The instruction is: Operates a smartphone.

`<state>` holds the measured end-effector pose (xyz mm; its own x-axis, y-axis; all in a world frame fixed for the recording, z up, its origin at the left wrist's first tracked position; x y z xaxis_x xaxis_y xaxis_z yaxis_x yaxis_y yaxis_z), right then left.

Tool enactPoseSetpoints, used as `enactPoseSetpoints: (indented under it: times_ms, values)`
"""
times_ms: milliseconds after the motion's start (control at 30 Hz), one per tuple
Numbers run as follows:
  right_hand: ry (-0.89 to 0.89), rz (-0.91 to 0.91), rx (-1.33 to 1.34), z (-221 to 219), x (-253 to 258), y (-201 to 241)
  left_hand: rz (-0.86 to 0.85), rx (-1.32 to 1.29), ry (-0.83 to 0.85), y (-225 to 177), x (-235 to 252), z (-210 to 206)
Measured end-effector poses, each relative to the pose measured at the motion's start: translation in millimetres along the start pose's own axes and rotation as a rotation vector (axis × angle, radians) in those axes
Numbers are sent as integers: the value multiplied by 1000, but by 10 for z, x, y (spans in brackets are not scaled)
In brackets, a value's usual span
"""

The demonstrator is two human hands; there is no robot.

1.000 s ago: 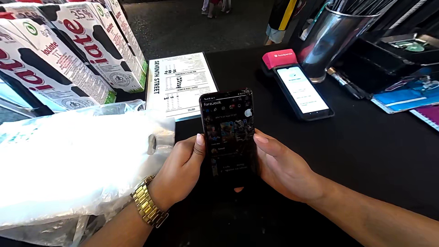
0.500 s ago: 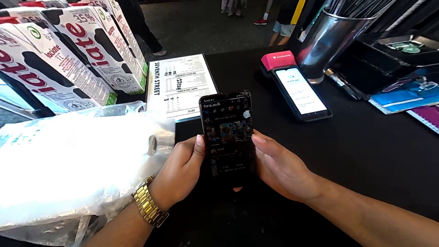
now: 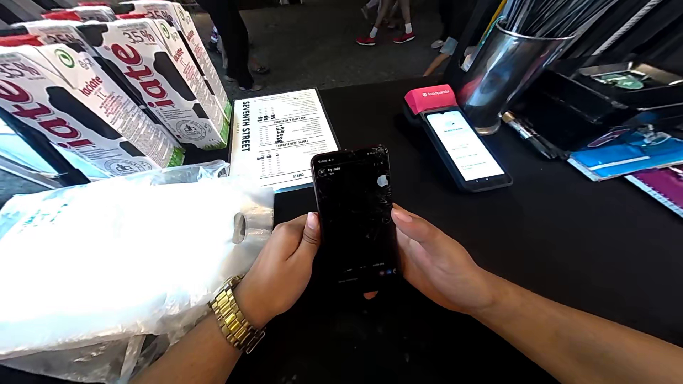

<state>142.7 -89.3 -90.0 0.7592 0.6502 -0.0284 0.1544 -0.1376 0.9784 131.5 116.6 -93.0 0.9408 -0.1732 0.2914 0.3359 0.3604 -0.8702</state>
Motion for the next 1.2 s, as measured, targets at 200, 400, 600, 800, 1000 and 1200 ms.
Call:
enactPoseSetpoints:
  times_ms: [200, 400, 600, 800, 1000, 1200]
  values:
    - [-13, -4, -3, 4, -5, 4, -22, 2, 0, 7, -1, -5]
    - [-17, 13, 4, -1, 3, -2, -37, -12, 17, 20, 11, -5]
    - [-9, 26, -1, -5, -1, -5, -30, -17, 22, 17, 6, -6]
    - [-15, -2, -16, -3, -10, -5, -14, -18, 10, -4, 0, -6]
    - [-9, -19, 4, -8, -11, -2, -38, -14, 8, -4, 7, -6]
    - [1, 2, 6, -10, -4, -1, 7, -3, 4, -9, 1, -3]
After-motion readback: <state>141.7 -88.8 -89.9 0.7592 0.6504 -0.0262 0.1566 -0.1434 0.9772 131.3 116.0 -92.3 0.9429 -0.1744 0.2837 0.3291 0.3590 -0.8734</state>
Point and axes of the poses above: each hand's wrist, its own x-axis towards the middle knuckle, its own z-axis out of the back of the hand, y = z × x, the point moved 3 cm from there along x, towards the middle knuckle, and after that the axes turned 6 degrees about -x, right-handed, at the moved point
